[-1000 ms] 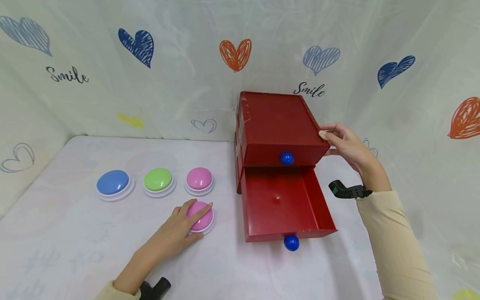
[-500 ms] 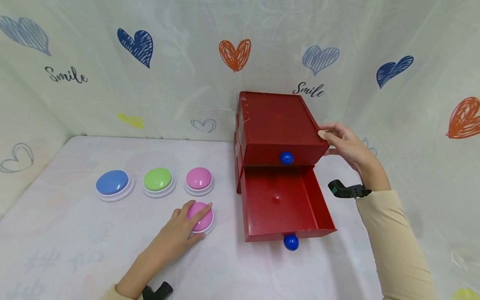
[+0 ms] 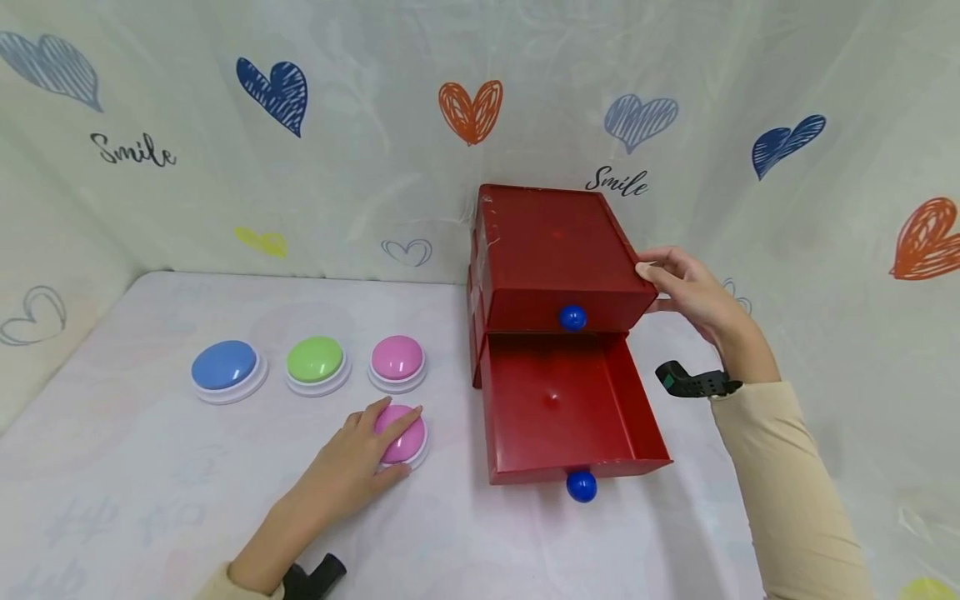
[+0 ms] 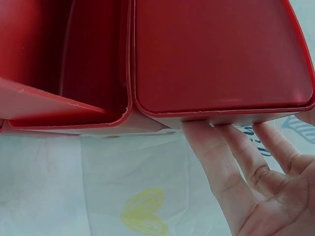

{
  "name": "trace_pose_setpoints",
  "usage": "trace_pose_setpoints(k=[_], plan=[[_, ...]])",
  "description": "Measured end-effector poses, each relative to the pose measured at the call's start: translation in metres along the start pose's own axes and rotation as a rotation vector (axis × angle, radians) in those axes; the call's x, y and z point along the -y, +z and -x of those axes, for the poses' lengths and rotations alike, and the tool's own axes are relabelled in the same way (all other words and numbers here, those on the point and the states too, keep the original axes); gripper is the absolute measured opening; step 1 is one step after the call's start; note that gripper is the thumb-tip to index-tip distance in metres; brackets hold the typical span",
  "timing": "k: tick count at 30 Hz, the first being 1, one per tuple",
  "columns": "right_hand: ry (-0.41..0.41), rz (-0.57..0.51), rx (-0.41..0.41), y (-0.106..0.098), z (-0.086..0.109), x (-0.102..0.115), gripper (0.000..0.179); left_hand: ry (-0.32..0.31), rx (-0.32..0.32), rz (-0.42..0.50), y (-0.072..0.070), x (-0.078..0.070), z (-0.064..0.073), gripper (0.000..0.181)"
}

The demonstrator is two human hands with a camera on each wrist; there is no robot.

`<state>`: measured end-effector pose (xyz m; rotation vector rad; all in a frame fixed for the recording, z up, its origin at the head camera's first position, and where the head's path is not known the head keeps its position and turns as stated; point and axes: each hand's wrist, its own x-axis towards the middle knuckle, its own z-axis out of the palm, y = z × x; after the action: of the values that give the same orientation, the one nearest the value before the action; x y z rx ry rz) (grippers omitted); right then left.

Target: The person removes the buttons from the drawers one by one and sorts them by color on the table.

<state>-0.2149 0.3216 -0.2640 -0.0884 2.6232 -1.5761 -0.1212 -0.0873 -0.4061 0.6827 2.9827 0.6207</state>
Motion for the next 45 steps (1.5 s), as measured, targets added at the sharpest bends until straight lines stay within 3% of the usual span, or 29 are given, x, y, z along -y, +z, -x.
trace_pose_setpoints(k=[4, 9, 12, 15, 17, 20, 27, 33, 37, 40, 45], plan=[[0.006, 0.003, -0.002, 0.000, 0.000, 0.000, 0.043, 0.046, -0.061, -0.022, -0.005, -0.006, -0.002, 0.050], [0.012, 0.008, -0.004, 0.000, 0.000, 0.000, 0.045, 0.119, -0.168, 0.039, -0.011, -0.023, -0.002, 0.036], [0.009, 0.008, -0.005, 0.000, 0.000, 0.001, 0.045, 0.223, -0.276, 0.111, -0.010, -0.036, 0.001, 0.034], [0.007, 0.002, -0.002, 0.000, 0.000, 0.002, 0.045, 0.349, -0.328, 0.217, -0.008, -0.050, 0.005, 0.033], [0.007, 0.000, -0.001, 0.000, -0.001, 0.002, 0.045, 0.415, -0.307, 0.293, -0.007, -0.061, 0.008, 0.033], [0.004, 0.001, 0.000, 0.000, -0.001, 0.002, 0.044, 0.456, -0.220, 0.373, -0.006, -0.079, 0.012, 0.034], [0.009, -0.010, -0.001, 0.000, -0.001, 0.001, 0.042, 0.551, -0.065, 0.400, 0.005, -0.114, 0.011, 0.037], [-0.030, -0.029, 0.038, -0.004, 0.001, -0.001, 0.029, 0.486, 0.116, 0.324, 0.016, -0.132, 0.001, 0.046], [-0.022, -0.031, 0.025, -0.003, 0.001, -0.002, 0.032, 0.419, 0.217, 0.316, 0.021, -0.142, -0.005, 0.055], [-0.015, -0.028, 0.016, -0.003, 0.000, -0.002, 0.037, 0.401, 0.228, 0.293, 0.023, -0.148, -0.008, 0.056], [-0.006, -0.017, 0.016, -0.001, -0.001, 0.000, 0.040, 0.409, 0.166, 0.227, 0.026, -0.156, -0.013, 0.047]])
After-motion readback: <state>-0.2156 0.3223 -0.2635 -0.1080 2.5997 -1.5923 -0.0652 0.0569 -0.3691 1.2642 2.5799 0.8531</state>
